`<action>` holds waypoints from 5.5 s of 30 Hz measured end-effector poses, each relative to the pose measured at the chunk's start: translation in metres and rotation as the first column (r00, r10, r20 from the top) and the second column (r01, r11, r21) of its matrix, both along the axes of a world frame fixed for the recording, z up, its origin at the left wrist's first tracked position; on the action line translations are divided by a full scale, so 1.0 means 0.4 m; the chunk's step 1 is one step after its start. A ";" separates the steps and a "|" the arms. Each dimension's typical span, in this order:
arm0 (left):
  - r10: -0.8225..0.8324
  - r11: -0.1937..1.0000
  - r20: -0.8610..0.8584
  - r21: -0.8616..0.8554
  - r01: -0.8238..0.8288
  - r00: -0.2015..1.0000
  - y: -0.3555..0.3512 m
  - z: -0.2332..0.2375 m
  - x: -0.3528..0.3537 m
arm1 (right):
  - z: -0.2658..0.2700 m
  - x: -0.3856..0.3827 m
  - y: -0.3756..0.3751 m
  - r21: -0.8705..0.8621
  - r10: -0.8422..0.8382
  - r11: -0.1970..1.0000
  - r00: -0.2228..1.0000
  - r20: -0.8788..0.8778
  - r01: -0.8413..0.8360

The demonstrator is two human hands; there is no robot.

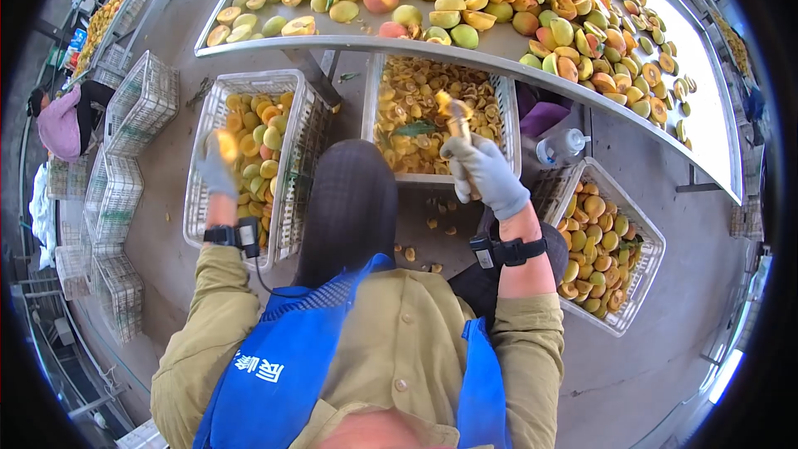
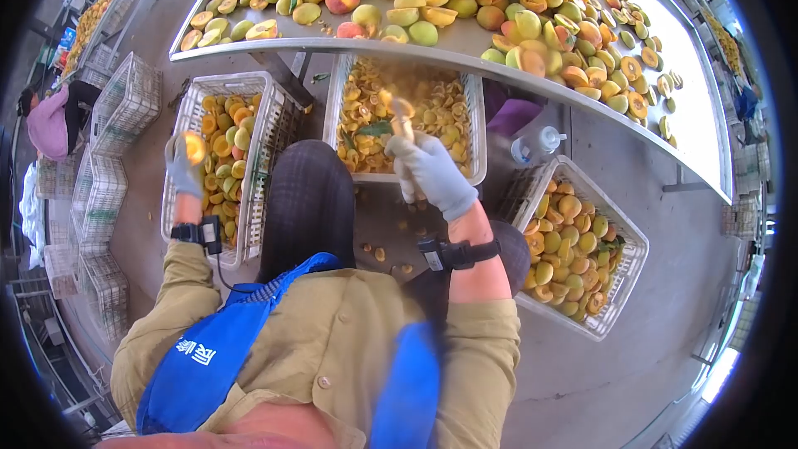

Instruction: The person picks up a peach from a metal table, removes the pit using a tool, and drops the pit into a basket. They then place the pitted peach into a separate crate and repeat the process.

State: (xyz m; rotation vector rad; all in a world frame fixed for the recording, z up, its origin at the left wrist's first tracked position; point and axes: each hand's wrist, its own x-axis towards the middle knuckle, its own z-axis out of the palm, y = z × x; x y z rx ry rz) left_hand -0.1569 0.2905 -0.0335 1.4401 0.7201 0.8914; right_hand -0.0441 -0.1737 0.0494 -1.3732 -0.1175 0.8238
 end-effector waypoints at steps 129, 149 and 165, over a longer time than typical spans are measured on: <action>-0.757 0.274 0.414 -0.500 0.821 0.505 -0.795 0.102 0.395 | -0.113 0.016 0.076 -0.460 -0.001 0.670 0.620 0.784 0.583; -0.796 0.286 0.404 -0.406 0.868 0.451 -0.779 0.144 0.391 | -0.015 0.024 0.058 0.298 -0.081 0.933 0.923 -0.377 0.203; -0.821 0.305 0.380 -0.340 0.890 0.427 -0.784 0.107 0.401 | -0.084 0.021 0.059 0.787 0.375 0.537 0.749 -0.546 0.305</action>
